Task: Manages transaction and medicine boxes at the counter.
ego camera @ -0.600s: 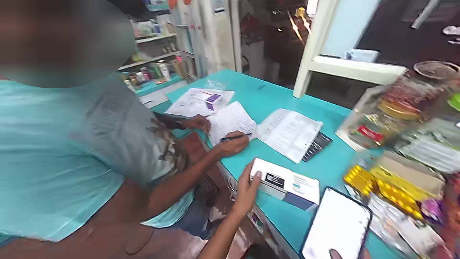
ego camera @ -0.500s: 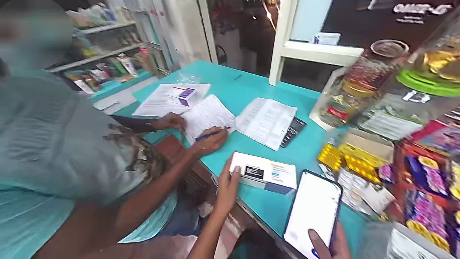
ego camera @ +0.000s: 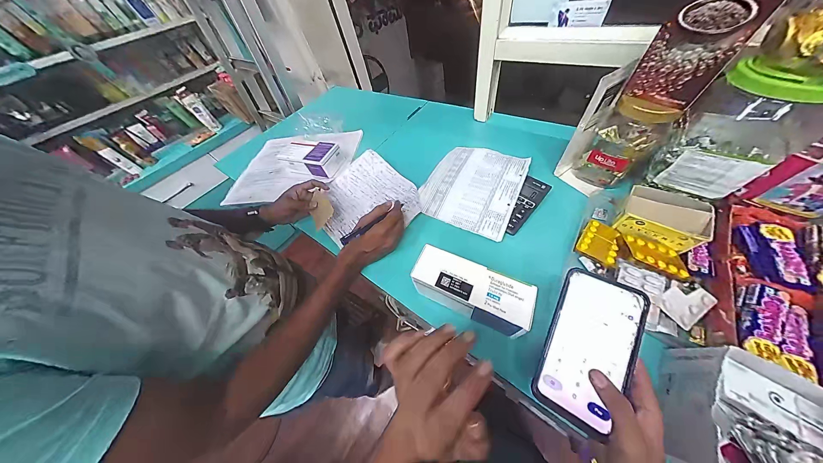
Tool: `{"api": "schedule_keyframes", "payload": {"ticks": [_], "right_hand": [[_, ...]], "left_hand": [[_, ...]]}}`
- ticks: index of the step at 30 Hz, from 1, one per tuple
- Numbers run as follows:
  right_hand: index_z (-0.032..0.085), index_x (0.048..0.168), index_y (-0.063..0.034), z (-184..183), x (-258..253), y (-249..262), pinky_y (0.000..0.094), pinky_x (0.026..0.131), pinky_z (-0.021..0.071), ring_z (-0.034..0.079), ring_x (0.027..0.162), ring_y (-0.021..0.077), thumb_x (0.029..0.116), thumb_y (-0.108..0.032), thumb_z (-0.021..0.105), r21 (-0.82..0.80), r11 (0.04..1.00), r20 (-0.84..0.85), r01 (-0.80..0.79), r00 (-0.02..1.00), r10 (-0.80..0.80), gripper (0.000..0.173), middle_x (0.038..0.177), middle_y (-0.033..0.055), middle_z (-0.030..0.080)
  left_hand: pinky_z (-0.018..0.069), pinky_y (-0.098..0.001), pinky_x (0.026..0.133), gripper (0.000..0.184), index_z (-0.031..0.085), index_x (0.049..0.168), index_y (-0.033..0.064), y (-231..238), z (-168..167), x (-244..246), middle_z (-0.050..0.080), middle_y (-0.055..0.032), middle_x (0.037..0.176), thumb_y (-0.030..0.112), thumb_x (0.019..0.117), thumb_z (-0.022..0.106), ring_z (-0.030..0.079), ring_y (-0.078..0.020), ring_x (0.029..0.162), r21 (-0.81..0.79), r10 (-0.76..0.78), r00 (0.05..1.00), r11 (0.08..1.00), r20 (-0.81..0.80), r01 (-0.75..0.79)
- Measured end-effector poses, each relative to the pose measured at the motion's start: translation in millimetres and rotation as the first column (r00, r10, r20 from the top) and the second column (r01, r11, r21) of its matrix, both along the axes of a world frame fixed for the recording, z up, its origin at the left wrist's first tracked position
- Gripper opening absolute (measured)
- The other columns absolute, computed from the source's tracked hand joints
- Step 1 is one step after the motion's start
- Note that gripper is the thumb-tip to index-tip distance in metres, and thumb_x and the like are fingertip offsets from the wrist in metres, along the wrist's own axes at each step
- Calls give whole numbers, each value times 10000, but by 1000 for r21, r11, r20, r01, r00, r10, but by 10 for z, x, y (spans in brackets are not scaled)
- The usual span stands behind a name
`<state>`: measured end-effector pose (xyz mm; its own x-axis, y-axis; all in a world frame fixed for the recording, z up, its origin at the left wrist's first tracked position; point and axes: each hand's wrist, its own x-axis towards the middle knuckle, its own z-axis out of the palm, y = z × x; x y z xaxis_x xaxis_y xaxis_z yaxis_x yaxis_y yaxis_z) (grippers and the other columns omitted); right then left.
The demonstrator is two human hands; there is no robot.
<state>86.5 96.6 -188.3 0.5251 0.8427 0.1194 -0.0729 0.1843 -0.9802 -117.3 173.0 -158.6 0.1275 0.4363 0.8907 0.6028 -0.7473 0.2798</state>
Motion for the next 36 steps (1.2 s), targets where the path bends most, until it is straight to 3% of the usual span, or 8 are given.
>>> {"api": "schedule_keyframes", "payload": {"ticks": [3,5,10,13,17,23,25,36], "right_hand": [[326,1377,1,-13,-21,-7,160,874,585,662,1008,-63,935,-114,552,-15,1000,12,2,1000,-2,509,1144,-148,641],[315,1379,30,3,-27,2,153,869,582,656,1005,-73,918,-106,552,-27,1000,22,4,1000,-4,537,1148,-136,630],[338,1355,-6,54,-40,8,147,828,591,666,949,-78,917,-84,522,-63,998,-2,8,1000,-8,482,1095,-146,638],[327,1365,0,59,-33,9,144,833,588,663,951,-86,913,-61,514,-68,998,-3,6,1000,-6,493,1098,-148,637],[313,1387,25,20,-41,17,144,841,588,665,972,-75,908,-131,563,-70,997,7,20,1000,-19,563,1126,-126,637],[368,1349,-24,-45,-19,39,165,810,605,688,956,-41,898,-204,632,-18,1000,-20,21,1000,-22,553,1094,-138,673],[374,1341,-38,-62,-14,52,173,805,610,698,945,-28,902,-220,641,-3,1000,-34,18,999,-19,545,1090,-140,684],[357,1395,-88,-83,56,68,235,811,623,720,956,32,926,-416,586,19,1000,-320,-17,947,22,616,1094,-90,717]], "left_hand": [[424,-366,1069,681,439,1456,156,127,2,153,664,-59,1315,655,992,452,605,-164,1229,-144,-191,981,971,30,193],[461,-355,1070,799,227,1587,280,123,102,107,635,-29,1379,696,957,491,618,-147,1240,-197,-334,938,917,95,346],[468,-264,699,413,754,1083,79,351,-123,-79,710,-22,728,422,1006,538,609,-117,640,14,-22,997,1000,-72,23],[454,-396,846,506,746,1170,200,455,-238,-180,723,-90,1007,614,935,575,652,-220,930,-39,155,958,985,-240,-170],[353,-702,1068,879,593,1439,200,757,-48,-319,533,-152,1505,792,789,607,458,-428,1403,-325,-101,926,945,-364,-24],[461,-319,1116,1187,205,1600,17,1303,-136,-623,512,-135,1497,343,703,911,537,-138,1338,-850,-518,823,303,233,431],[495,-251,1064,1009,299,1537,-52,1300,-277,-689,585,-138,1397,183,748,883,601,-78,1240,-819,-503,776,205,381,535],[576,-242,945,748,558,1353,56,947,65,-626,640,33,1275,344,740,876,651,-41,1109,-514,-308,842,682,443,520]]}}
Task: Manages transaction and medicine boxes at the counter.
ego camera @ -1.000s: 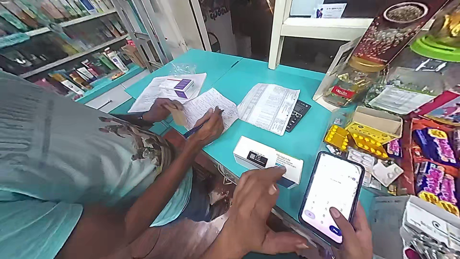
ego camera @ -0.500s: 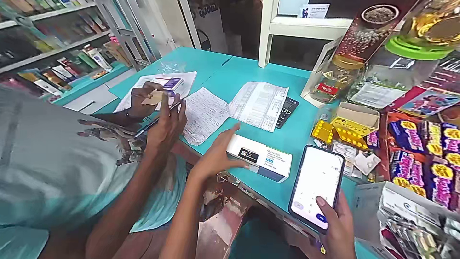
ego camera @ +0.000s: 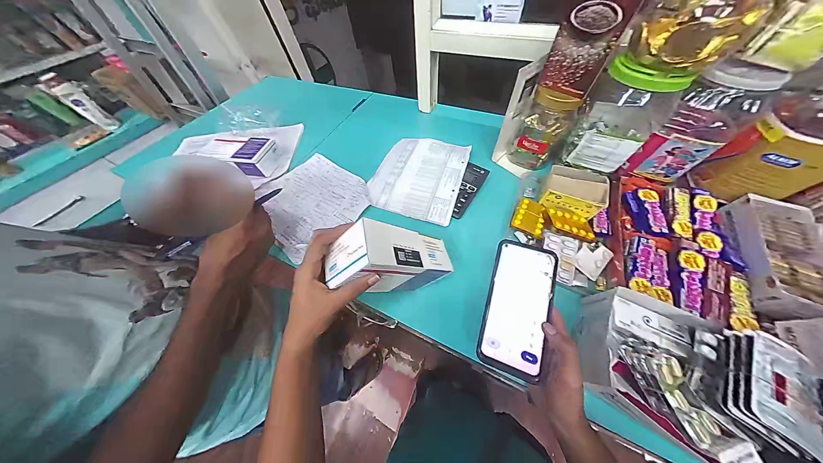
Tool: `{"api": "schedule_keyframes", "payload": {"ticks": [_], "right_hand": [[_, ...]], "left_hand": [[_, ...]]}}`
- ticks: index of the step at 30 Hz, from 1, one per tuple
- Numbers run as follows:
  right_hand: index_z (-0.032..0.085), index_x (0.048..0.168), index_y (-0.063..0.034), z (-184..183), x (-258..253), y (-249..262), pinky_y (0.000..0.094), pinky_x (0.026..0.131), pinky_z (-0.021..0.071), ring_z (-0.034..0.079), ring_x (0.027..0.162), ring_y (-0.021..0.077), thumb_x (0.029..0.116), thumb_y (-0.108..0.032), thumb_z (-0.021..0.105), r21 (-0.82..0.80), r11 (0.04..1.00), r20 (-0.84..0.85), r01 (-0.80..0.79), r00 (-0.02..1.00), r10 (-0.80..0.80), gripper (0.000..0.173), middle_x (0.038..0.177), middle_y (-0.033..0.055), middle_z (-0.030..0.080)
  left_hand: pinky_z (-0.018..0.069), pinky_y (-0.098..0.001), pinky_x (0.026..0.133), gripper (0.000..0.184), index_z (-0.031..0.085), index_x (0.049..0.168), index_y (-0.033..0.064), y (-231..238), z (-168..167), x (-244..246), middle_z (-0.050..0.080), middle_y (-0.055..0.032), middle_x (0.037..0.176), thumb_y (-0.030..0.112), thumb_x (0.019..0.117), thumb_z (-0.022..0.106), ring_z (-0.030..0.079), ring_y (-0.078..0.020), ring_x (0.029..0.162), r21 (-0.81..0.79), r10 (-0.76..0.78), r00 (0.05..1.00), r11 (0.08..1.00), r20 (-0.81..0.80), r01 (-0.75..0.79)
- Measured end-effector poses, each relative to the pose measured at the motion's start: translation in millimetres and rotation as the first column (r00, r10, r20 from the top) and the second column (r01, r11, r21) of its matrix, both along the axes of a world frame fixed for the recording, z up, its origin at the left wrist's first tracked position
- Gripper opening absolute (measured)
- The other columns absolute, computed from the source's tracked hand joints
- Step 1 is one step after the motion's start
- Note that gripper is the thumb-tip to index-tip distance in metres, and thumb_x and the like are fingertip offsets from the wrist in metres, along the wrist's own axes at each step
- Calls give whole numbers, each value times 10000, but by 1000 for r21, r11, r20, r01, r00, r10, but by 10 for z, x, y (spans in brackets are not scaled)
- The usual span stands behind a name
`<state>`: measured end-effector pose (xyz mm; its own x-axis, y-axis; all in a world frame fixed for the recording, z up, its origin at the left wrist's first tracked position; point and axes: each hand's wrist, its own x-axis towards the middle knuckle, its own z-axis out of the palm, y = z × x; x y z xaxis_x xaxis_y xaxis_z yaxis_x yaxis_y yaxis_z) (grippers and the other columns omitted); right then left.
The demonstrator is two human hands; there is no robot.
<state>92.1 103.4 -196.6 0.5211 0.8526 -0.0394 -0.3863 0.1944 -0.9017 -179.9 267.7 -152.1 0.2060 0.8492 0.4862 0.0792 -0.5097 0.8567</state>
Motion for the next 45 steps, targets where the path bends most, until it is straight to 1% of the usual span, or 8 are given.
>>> {"api": "schedule_keyframes", "payload": {"ticks": [11,16,23,26,29,33,37,45], "right_hand": [[308,1422,-139,58,19,1,270,818,630,714,1010,73,822,-511,746,28,999,-68,-19,997,21,831,1159,-62,690],[171,1506,-213,64,17,-67,506,682,661,748,1002,287,769,-431,836,17,988,-243,-153,958,152,1016,1242,70,673],[379,1432,-118,128,61,-172,414,735,661,743,1017,199,942,-382,639,38,946,-107,-323,940,325,614,1202,12,714],[365,1455,-112,132,104,-183,422,783,656,726,1072,206,991,-357,587,95,919,-69,-384,918,391,570,1255,26,690],[273,1498,-106,165,112,-243,408,766,664,728,1068,203,1027,-278,543,89,894,-29,-439,896,443,569,1273,22,669],[269,1511,-130,115,119,-271,426,744,667,734,1052,207,994,-156,517,79,854,-25,-513,856,517,574,1255,14,681],[301,1491,-136,99,132,-282,409,708,673,747,1007,190,977,-56,491,57,867,29,-495,869,494,554,1206,11,700],[233,1530,-152,70,183,-284,423,749,671,728,1084,221,950,-19,571,144,831,70,-538,843,534,684,1307,29,666]], "left_hand": [[532,-239,968,877,497,1402,-41,-109,214,427,643,-118,1218,404,747,875,629,-72,1097,170,133,980,980,-151,-107],[529,-261,998,937,422,1462,-26,-74,244,441,656,-112,1257,390,756,877,637,-76,1128,193,99,982,979,-158,-68],[428,-412,1099,823,422,1474,-34,-170,163,544,490,-272,1466,427,883,762,500,-278,1350,439,359,899,870,-249,-226],[342,-342,1175,449,502,1381,207,-632,15,642,458,-10,1489,312,976,665,401,-133,1432,619,451,883,733,-132,-282],[448,-274,1109,499,511,1446,147,-1213,-244,941,516,8,1493,375,1013,609,484,-85,1377,196,-31,998,980,-61,43],[498,-351,1107,903,-67,1577,-74,-1254,-324,1081,306,-199,1604,118,1000,600,500,-188,1387,-323,-480,773,716,415,618],[518,-399,1076,917,-140,1593,13,-1234,-331,1081,260,-160,1637,-32,974,535,506,-217,1384,-311,-515,648,594,561,742],[481,-414,1115,817,-57,1603,-4,-1239,-374,1190,332,-150,1612,-63,999,490,506,-220,1387,-301,-442,671,651,595,696]]}}
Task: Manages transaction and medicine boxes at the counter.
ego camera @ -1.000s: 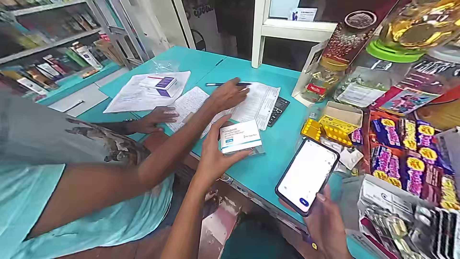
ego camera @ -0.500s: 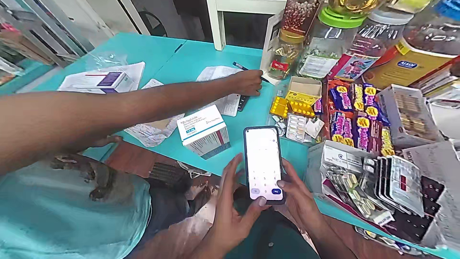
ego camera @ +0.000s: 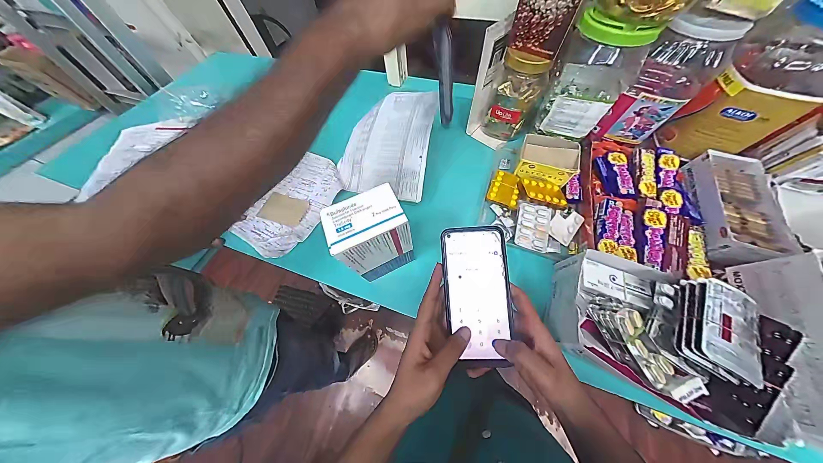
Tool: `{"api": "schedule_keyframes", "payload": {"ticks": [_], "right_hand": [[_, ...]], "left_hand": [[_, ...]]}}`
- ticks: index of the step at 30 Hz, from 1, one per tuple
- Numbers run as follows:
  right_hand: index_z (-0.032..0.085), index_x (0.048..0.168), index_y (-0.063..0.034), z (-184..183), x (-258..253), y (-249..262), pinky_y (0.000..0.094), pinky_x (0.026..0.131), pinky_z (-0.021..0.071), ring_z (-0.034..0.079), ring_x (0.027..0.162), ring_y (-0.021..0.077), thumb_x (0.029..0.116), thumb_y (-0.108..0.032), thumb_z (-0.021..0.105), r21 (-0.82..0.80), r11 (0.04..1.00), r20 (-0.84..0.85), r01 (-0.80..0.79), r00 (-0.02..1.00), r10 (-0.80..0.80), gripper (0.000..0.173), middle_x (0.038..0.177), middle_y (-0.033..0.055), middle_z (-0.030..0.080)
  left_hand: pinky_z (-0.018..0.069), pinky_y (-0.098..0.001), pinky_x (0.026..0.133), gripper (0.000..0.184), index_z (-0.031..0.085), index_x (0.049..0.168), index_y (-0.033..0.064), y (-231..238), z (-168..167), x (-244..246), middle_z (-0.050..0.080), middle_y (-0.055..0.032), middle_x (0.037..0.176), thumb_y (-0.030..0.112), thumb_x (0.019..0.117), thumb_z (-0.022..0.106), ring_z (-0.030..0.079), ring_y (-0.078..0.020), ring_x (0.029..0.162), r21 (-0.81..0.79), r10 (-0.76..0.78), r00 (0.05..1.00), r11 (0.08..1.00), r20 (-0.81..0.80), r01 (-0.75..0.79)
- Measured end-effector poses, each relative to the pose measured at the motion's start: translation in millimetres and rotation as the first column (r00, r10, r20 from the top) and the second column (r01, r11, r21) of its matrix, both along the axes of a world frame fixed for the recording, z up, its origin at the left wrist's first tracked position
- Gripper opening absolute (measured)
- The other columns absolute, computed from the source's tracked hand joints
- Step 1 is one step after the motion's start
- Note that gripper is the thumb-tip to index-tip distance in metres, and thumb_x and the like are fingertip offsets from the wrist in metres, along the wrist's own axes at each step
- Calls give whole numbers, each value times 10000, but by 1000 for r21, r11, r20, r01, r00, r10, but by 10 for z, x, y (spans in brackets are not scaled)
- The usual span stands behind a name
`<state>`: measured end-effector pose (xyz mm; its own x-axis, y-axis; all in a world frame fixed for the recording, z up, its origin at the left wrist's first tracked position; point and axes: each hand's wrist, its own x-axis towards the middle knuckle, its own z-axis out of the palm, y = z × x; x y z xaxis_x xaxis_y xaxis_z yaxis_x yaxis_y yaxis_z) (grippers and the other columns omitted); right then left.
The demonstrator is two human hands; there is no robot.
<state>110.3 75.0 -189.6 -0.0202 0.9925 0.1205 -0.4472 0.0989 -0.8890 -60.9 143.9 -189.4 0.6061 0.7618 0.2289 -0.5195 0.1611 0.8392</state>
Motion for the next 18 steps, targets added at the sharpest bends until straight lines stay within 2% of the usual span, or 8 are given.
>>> {"api": "schedule_keyframes", "payload": {"ticks": [5,7,9,10,12,14,16,18], "right_hand": [[239,1491,-174,28,-55,12,391,723,671,730,1078,229,862,62,683,-10,1000,-2,25,1000,-25,805,1313,41,660],[257,1459,-163,62,-74,21,369,690,672,741,1043,214,849,112,662,-39,998,16,54,998,-53,782,1287,38,668],[262,1453,-183,58,-63,20,367,714,670,737,1056,205,856,112,653,-30,999,23,35,999,-34,772,1296,25,666],[263,1461,-194,43,-58,22,370,732,669,733,1067,204,870,72,672,-11,1000,16,19,1000,-18,766,1305,21,664],[278,1489,-198,13,-49,31,378,744,669,728,1078,206,966,-95,673,19,1000,-11,12,1000,-11,664,1316,24,659],[329,1462,-179,37,-66,47,359,703,671,736,1041,181,1045,-218,568,-21,998,-4,65,998,-65,482,1274,14,669],[356,1429,-165,73,-83,54,352,656,669,746,1003,174,1083,-251,477,-84,991,11,102,995,-101,376,1232,17,682],[354,1440,-167,62,-70,64,370,664,670,746,1009,188,1084,-216,466,-84,994,8,70,998,-70,377,1240,28,681]], "left_hand": [[496,-371,1099,781,-5,1596,-32,-32,10,58,365,-141,1591,-46,999,498,530,-184,1360,64,92,995,994,-45,-89],[492,-365,1103,802,-9,1597,-27,-50,41,52,362,-137,1590,-38,994,519,524,-181,1364,77,88,995,993,-37,-85],[497,-355,1098,761,27,1601,-21,-66,48,51,389,-119,1582,-37,1005,500,537,-168,1353,87,121,991,989,-55,-116],[503,-353,1092,746,39,1600,-23,-61,39,48,404,-116,1573,-38,1007,493,546,-165,1343,93,135,989,987,-62,-129],[497,-365,1100,779,17,1599,-22,-43,6,34,389,-119,1581,-39,998,511,535,-173,1355,105,111,993,989,-39,-106],[487,-373,1112,841,-13,1606,-1,-38,-8,10,353,-115,1606,-33,980,548,512,-180,1379,119,70,997,991,-21,-67],[487,-401,1113,883,-25,1616,30,-48,-31,-17,343,-113,1610,-55,952,551,504,-202,1387,121,37,999,992,1,-37],[482,-422,1114,914,-21,1623,54,-30,-54,-48,348,-107,1606,-65,923,556,498,-216,1392,103,14,1000,995,24,-17]]}}
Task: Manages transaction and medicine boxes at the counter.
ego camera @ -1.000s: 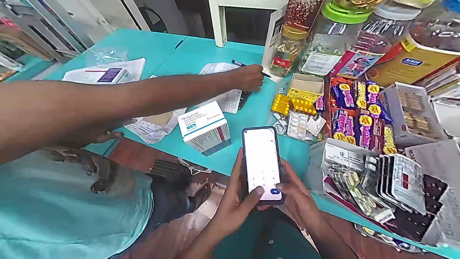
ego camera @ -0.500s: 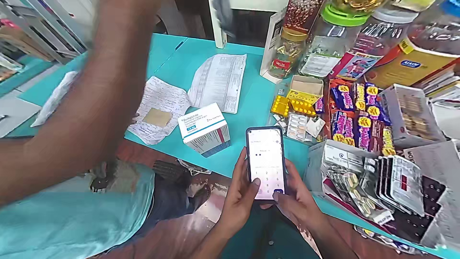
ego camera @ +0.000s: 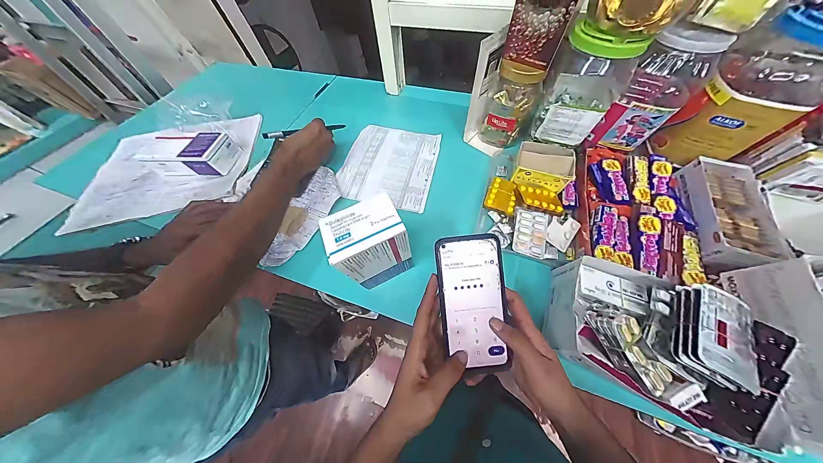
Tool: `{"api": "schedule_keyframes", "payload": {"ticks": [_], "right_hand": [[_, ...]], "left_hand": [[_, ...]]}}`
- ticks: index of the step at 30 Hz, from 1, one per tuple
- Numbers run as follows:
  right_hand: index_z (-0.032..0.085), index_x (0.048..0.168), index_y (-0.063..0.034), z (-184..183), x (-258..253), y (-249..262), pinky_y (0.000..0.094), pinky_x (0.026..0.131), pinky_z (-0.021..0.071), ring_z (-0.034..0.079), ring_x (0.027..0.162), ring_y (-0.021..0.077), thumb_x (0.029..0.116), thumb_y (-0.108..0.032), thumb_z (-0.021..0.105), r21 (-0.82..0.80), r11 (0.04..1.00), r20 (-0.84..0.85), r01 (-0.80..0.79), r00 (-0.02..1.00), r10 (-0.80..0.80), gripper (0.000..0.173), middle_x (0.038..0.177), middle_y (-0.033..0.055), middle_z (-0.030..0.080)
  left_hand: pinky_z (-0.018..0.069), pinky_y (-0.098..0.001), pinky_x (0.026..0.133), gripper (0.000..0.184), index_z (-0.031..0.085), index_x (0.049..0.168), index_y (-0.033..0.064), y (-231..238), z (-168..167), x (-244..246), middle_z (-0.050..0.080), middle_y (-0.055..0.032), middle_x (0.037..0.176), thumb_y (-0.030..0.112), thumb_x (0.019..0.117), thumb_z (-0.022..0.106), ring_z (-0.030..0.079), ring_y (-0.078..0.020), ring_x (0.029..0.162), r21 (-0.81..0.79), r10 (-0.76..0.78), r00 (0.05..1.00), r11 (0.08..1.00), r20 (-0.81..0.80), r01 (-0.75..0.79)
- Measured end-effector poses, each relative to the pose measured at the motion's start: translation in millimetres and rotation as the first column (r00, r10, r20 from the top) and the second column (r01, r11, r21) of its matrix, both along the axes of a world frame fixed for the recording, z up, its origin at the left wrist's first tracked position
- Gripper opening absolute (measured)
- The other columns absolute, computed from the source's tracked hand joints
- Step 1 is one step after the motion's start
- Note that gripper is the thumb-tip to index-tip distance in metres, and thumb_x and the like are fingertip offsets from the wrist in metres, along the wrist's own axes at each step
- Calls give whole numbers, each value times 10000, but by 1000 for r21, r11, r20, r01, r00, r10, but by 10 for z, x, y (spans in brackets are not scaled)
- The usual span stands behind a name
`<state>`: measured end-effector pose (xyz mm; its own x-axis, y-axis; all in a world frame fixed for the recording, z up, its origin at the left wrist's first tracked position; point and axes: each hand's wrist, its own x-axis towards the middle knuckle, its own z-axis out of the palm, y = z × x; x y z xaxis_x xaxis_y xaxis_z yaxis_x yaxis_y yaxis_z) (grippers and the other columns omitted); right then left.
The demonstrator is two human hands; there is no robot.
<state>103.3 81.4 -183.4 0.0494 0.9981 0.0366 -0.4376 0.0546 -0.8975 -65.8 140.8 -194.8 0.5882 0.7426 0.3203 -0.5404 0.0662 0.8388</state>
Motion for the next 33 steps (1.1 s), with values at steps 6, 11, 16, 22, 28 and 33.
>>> {"api": "schedule_keyframes", "payload": {"ticks": [6,11,16,22,28,33], "right_hand": [[230,1503,-181,-44,60,14,437,796,659,699,1149,241,968,-93,619,79,983,-61,-168,983,173,667,1363,36,626],[198,1515,-158,-48,65,7,432,813,660,707,1135,222,953,-1,557,66,984,-20,-164,986,165,685,1339,20,641],[286,1535,-169,-121,-40,-45,403,704,671,726,1074,209,947,-268,692,27,1000,8,9,1000,-9,721,1324,27,659],[287,1490,82,107,-222,102,106,646,559,648,843,-102,1066,-209,439,-100,886,615,454,728,-304,535,1150,47,614],[296,1526,123,44,-81,149,321,955,533,641,1103,181,1018,-328,528,64,929,854,364,462,-240,718,1278,286,589],[354,1502,152,117,-43,154,611,993,459,561,1168,519,1005,-408,488,68,953,967,295,216,-136,761,1302,397,531]], "left_hand": [[462,-421,1125,940,-17,1624,62,84,-20,-56,332,-87,1622,-23,910,589,480,-203,1406,-119,-45,998,992,39,49],[473,-437,1112,955,-52,1621,70,113,-10,-61,314,-87,1633,-49,902,564,484,-217,1403,-156,-102,992,981,78,113],[499,-371,1087,724,156,1556,-125,72,57,-100,343,-218,1592,-6,959,549,503,-209,1385,92,169,961,984,-221,-152],[485,-238,1015,442,479,1427,271,229,-104,-332,508,17,1441,275,1004,610,527,-70,1292,680,942,329,285,-68,-675],[454,-332,1090,856,294,1504,-90,635,-86,-457,423,-268,1514,311,898,748,466,-196,1391,517,903,383,427,-196,-742],[449,-293,1104,931,267,1507,-151,904,-86,-520,510,-257,1452,281,868,788,540,-156,1321,486,804,537,587,-256,-647]]}}
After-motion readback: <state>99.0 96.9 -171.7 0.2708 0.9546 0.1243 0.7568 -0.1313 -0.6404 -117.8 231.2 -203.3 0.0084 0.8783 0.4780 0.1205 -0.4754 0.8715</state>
